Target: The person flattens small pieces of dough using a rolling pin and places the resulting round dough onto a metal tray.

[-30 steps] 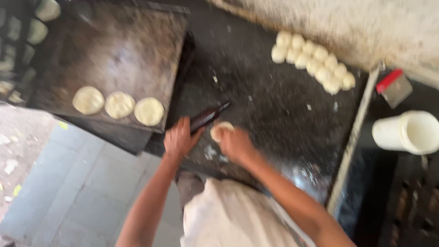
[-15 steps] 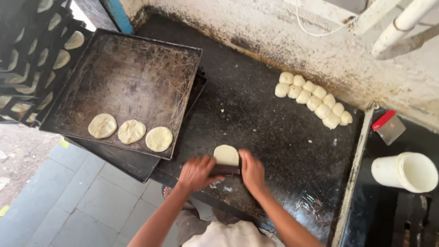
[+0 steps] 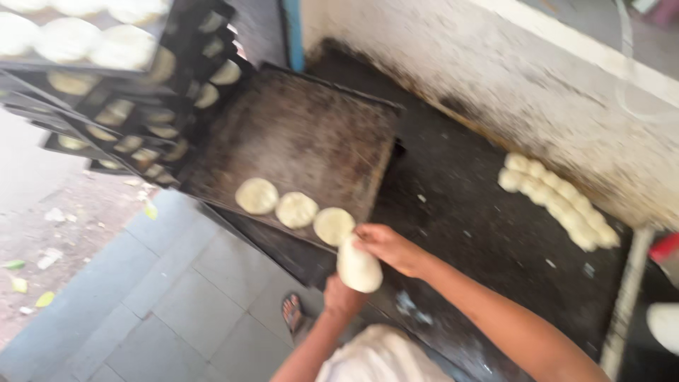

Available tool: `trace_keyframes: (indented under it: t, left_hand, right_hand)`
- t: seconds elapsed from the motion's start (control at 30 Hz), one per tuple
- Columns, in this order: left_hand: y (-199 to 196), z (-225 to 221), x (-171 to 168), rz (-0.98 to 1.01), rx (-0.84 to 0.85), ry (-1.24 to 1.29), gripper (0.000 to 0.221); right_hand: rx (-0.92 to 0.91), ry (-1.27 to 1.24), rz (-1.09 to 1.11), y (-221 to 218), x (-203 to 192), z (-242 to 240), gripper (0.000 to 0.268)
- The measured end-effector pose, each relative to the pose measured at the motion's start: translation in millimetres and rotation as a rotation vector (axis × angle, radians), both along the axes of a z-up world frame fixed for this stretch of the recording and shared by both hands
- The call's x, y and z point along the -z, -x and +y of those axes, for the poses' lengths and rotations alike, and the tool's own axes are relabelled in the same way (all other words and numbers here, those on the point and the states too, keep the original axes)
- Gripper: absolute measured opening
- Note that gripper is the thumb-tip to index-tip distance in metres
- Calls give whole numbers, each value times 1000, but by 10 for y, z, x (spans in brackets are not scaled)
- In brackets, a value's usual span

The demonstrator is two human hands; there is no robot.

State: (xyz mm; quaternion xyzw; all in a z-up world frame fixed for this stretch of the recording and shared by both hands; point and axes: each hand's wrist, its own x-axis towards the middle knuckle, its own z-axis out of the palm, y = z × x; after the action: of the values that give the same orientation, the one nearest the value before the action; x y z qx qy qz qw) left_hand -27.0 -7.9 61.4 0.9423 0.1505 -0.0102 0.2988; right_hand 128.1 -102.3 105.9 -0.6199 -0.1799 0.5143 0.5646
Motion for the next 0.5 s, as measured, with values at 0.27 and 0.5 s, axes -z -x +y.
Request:
trace_keyframes:
  t: [0.27,0.5]
  left_hand:
    - [-151,185,854,36,330,-17,68]
    - [25,153,892,-129,402,-108,58]
  right_hand:
    - [-87,-202,-1590,103,500,3358,43]
    - [221,-204,-1133,324,-389,2040,33]
